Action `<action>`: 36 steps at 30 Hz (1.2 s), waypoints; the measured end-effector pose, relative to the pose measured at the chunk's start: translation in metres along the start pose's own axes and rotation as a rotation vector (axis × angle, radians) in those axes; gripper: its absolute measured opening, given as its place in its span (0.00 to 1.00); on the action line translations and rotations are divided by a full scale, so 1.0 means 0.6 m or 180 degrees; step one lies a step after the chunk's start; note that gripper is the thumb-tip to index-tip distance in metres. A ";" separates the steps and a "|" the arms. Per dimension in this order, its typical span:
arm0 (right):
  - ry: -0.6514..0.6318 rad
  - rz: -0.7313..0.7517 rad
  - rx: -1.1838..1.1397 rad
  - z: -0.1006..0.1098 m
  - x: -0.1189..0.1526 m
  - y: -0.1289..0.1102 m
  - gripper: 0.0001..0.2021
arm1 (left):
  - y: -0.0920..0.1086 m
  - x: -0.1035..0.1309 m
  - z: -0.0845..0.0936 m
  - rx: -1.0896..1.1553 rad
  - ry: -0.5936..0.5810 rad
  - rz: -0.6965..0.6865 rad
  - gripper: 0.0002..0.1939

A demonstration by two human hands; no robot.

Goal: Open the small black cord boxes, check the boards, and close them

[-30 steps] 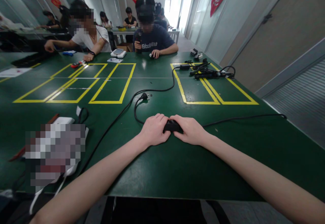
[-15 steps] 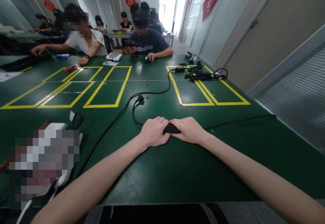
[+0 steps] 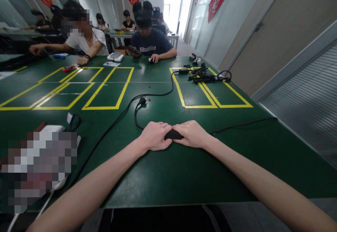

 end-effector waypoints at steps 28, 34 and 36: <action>-0.0025 0.0304 -0.0259 -0.005 0.014 -0.008 0.20 | 0.001 0.032 0.027 0.0143 0.0580 -0.0601 0.18; -0.0062 0.0175 -0.0213 -0.006 0.014 0.004 0.24 | -0.005 0.029 0.022 0.0117 0.0529 -0.0568 0.16; -0.0082 0.0117 -0.0196 -0.008 0.014 0.006 0.23 | -0.009 0.028 0.019 0.0148 0.0494 -0.0512 0.16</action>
Point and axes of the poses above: each hand's wrist, its own x-axis away from the middle knuckle, its own z-axis out of the back of the hand, y = z × x, the point moved 10 cm from there along -x, towards the middle knuckle, and after that the axes turned 15 degrees about -x, right-handed, at the moved point
